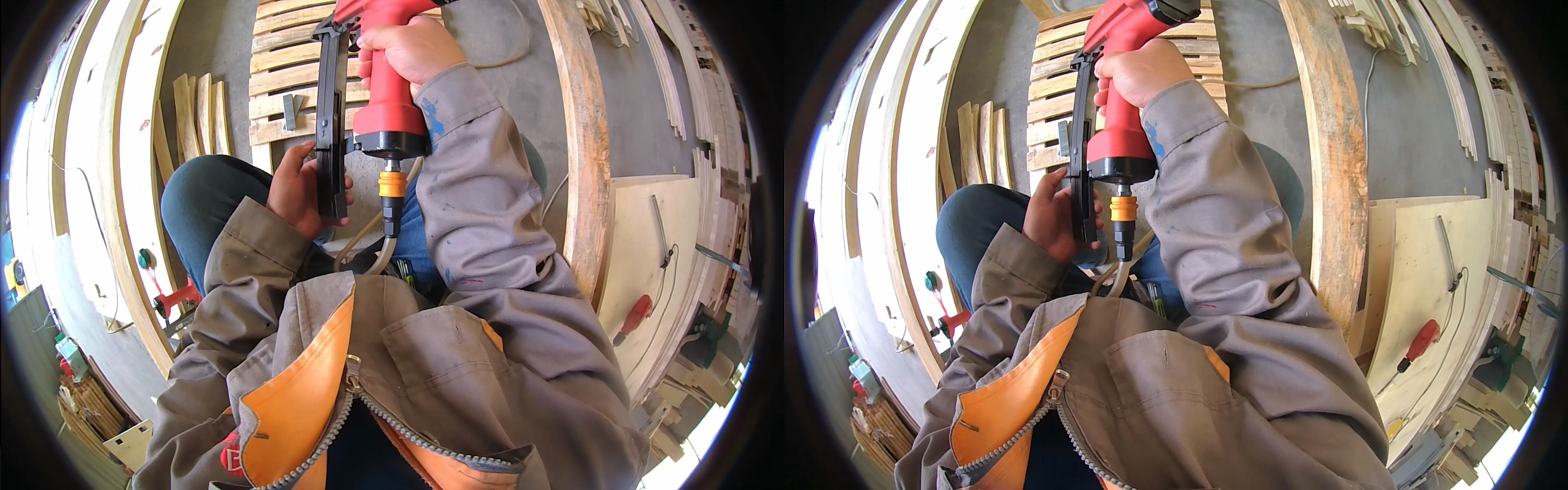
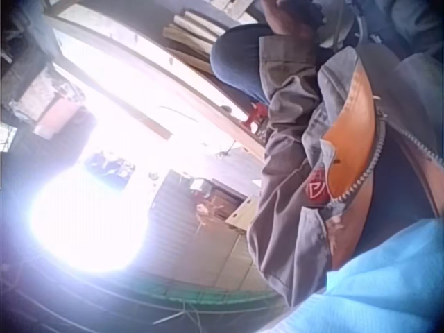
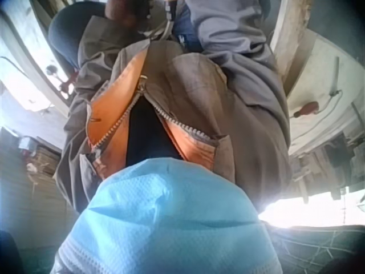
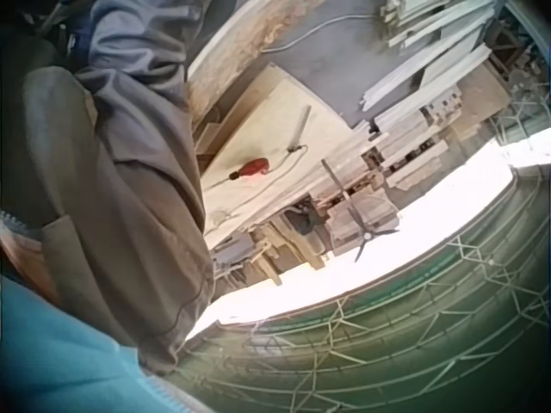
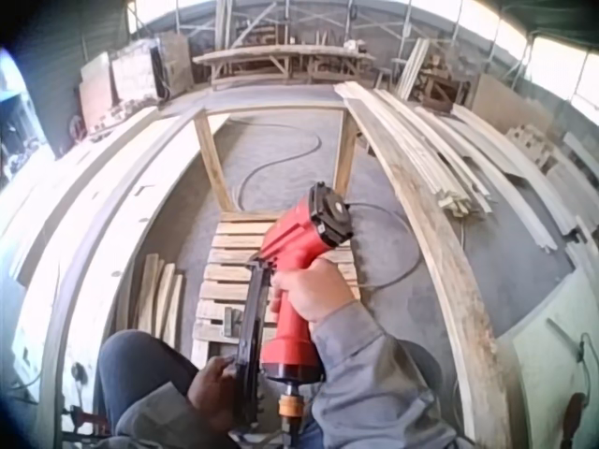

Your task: The person assembles a wooden pallet by placing slats onto a frame and securing them with a pneumatic nail gun. They measure the pallet with a tape measure and reload the nail gun during the process.

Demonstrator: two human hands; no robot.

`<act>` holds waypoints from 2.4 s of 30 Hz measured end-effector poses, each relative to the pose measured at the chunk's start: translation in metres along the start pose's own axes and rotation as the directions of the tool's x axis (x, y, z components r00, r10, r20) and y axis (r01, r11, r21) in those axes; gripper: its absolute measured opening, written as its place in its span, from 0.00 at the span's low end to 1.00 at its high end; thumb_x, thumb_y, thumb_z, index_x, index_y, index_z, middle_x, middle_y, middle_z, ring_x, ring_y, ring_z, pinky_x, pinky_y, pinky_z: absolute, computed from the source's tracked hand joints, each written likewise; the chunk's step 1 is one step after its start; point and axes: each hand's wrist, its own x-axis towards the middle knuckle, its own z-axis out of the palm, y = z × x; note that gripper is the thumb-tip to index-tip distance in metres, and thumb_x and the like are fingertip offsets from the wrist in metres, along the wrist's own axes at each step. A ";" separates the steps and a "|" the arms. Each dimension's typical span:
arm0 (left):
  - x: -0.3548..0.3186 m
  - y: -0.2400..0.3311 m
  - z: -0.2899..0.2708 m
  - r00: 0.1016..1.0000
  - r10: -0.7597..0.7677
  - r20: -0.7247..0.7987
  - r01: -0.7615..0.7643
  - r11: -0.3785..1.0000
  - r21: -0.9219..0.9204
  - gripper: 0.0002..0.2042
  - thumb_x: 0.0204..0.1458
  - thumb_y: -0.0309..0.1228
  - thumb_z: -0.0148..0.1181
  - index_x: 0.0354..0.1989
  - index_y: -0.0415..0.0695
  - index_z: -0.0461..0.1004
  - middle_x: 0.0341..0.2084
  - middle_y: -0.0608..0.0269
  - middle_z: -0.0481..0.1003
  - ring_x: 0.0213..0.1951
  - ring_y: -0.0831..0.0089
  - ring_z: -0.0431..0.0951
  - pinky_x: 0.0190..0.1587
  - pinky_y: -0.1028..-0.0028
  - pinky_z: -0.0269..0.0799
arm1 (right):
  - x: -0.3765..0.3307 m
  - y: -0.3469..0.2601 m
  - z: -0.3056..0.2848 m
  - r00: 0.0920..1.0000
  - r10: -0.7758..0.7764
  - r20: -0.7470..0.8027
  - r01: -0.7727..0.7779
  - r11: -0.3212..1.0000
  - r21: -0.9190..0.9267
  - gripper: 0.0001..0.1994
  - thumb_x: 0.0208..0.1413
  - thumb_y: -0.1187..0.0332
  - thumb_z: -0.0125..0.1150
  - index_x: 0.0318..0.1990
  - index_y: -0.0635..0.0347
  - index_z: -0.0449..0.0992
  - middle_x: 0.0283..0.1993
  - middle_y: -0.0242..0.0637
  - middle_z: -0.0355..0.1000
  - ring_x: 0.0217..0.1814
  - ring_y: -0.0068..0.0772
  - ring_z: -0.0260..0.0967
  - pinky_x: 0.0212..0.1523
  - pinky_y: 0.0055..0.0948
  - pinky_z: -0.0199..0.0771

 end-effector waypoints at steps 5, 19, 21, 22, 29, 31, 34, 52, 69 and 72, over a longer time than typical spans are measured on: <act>0.001 0.001 0.001 1.000 -0.024 0.011 0.024 1.000 -0.018 0.26 0.56 0.60 0.43 0.40 0.47 0.70 0.28 0.56 0.76 0.29 0.59 0.78 0.31 0.51 0.75 | 0.000 0.001 0.000 1.000 0.009 -0.006 -0.009 1.000 0.006 0.08 0.52 0.72 0.61 0.35 0.70 0.75 0.27 0.44 0.75 0.28 0.38 0.78 0.30 0.41 0.83; 0.002 0.001 0.004 0.999 0.019 -0.035 -0.021 0.998 -0.055 0.32 0.55 0.64 0.44 0.31 0.43 0.74 0.24 0.53 0.76 0.28 0.58 0.77 0.37 0.52 0.75 | 0.000 0.001 0.004 0.999 0.013 0.037 -0.014 1.000 0.007 0.07 0.53 0.73 0.60 0.35 0.70 0.75 0.27 0.44 0.75 0.27 0.38 0.77 0.30 0.41 0.82; 0.003 0.001 0.004 0.999 0.012 -0.035 -0.015 0.997 -0.073 0.31 0.55 0.64 0.45 0.34 0.43 0.73 0.24 0.51 0.76 0.27 0.57 0.77 0.35 0.52 0.75 | -0.003 -0.001 0.005 0.999 0.017 0.047 -0.017 1.000 0.001 0.07 0.53 0.73 0.61 0.34 0.71 0.75 0.27 0.44 0.75 0.27 0.38 0.77 0.30 0.41 0.82; 0.003 0.001 0.004 1.000 0.005 -0.025 -0.007 0.997 -0.073 0.31 0.55 0.64 0.45 0.34 0.42 0.73 0.25 0.50 0.75 0.27 0.56 0.77 0.35 0.52 0.75 | -0.004 -0.001 0.005 0.998 0.018 0.052 -0.018 1.000 -0.001 0.08 0.53 0.72 0.61 0.34 0.71 0.75 0.27 0.43 0.75 0.27 0.38 0.77 0.30 0.41 0.82; 0.006 0.009 0.006 0.999 0.038 -0.035 -0.041 0.995 -0.094 0.34 0.55 0.64 0.44 0.37 0.38 0.73 0.26 0.51 0.75 0.27 0.54 0.75 0.35 0.53 0.74 | -0.004 0.007 0.012 0.995 0.054 0.089 -0.054 0.999 -0.005 0.08 0.52 0.72 0.62 0.34 0.71 0.76 0.27 0.42 0.75 0.27 0.36 0.76 0.29 0.37 0.81; 0.007 0.009 0.004 0.998 0.053 -0.031 -0.056 0.993 -0.102 0.34 0.55 0.64 0.44 0.38 0.38 0.74 0.27 0.51 0.75 0.28 0.54 0.75 0.36 0.53 0.73 | -0.006 0.005 0.014 0.993 0.059 0.102 -0.057 0.998 -0.023 0.08 0.52 0.72 0.62 0.33 0.71 0.76 0.27 0.42 0.75 0.26 0.35 0.76 0.29 0.37 0.80; 0.013 0.013 -0.001 0.997 0.079 -0.015 -0.080 0.989 -0.123 0.34 0.55 0.63 0.44 0.37 0.38 0.74 0.27 0.51 0.75 0.29 0.54 0.76 0.37 0.54 0.73 | -0.006 0.003 0.013 0.987 0.079 0.140 -0.073 0.996 -0.043 0.08 0.52 0.73 0.62 0.34 0.71 0.75 0.28 0.42 0.75 0.27 0.35 0.76 0.28 0.37 0.80; 0.022 0.030 -0.023 0.983 0.175 -0.053 -0.182 0.960 -0.211 0.24 0.59 0.53 0.46 0.38 0.41 0.72 0.27 0.49 0.77 0.28 0.54 0.77 0.37 0.57 0.75 | -0.014 0.008 0.036 0.959 0.127 0.255 -0.113 0.991 -0.073 0.09 0.53 0.71 0.62 0.36 0.70 0.73 0.30 0.41 0.74 0.28 0.33 0.76 0.29 0.35 0.80; 0.017 0.027 -0.012 0.962 0.229 -0.152 -0.259 0.939 -0.227 0.15 0.60 0.43 0.55 0.41 0.42 0.72 0.27 0.54 0.76 0.27 0.63 0.76 0.33 0.64 0.74 | -0.014 0.008 0.033 0.963 0.162 0.215 -0.165 0.986 -0.005 0.07 0.55 0.72 0.58 0.39 0.67 0.72 0.31 0.41 0.72 0.27 0.32 0.74 0.27 0.36 0.80; 0.013 0.028 -0.012 0.962 0.230 -0.148 -0.262 0.932 -0.250 0.14 0.61 0.42 0.56 0.39 0.43 0.72 0.27 0.56 0.76 0.27 0.64 0.76 0.32 0.66 0.74 | -0.015 0.006 0.033 0.964 0.156 0.214 -0.158 0.987 -0.008 0.08 0.55 0.72 0.58 0.40 0.67 0.70 0.31 0.41 0.72 0.28 0.33 0.73 0.28 0.36 0.80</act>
